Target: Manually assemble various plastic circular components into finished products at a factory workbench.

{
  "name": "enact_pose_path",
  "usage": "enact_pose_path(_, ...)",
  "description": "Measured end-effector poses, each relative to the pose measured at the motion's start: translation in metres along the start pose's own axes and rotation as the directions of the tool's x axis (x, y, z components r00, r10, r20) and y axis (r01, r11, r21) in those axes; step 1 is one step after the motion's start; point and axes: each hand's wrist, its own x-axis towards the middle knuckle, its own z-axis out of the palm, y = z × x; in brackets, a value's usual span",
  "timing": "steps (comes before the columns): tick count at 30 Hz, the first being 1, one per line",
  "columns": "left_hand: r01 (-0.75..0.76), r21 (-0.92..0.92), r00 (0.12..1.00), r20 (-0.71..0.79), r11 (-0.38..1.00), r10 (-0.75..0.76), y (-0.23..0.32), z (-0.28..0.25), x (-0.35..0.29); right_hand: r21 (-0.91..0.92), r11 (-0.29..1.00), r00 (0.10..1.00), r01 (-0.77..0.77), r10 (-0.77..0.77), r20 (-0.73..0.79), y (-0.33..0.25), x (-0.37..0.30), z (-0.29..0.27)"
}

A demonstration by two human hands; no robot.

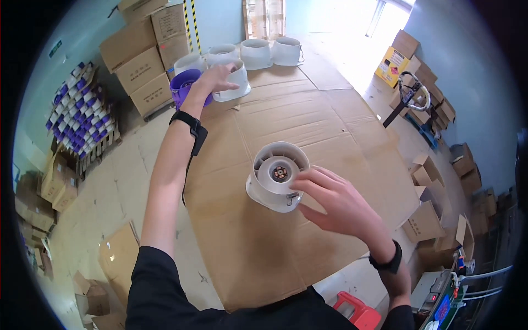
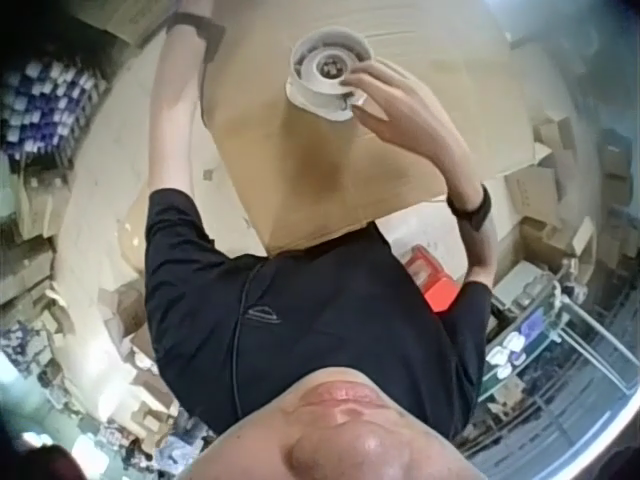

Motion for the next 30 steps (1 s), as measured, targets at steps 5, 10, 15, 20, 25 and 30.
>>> enact_pose_path(5,0.080,0.198,0.986,0.128,0.977,-0.106,0.001,0.003,0.004,-0.298,0.954,0.906,-0.016,0.140,0.399,0.014,0.036,0.029)
enact_pose_path(10,0.109,0.102,0.956,0.261,0.989,-0.132,0.018,-0.003,-0.008,-0.402,0.915,0.858,0.009,0.199,0.473,0.015,0.039,0.041)
enact_pose_path(15,0.191,0.227,0.940,0.238,0.955,-0.245,0.029,-0.002,-0.014,-0.460,0.887,0.851,-0.030,0.264,0.453,0.006,0.042,0.042)
enact_pose_path(20,0.172,0.293,0.953,0.190,0.941,-0.234,0.034,0.002,-0.027,-0.434,0.899,0.843,-0.054,0.274,0.463,0.006,0.038,0.036)
enact_pose_path(25,0.236,0.325,0.962,0.055,0.916,-0.267,0.045,0.011,-0.035,-0.542,0.835,0.840,-0.093,0.358,0.407,0.007,0.039,0.046)
enact_pose_path(30,0.215,0.323,0.974,-0.002,0.922,-0.227,0.029,0.005,-0.052,-0.530,0.846,0.856,-0.065,0.320,0.407,0.000,0.039,0.052)
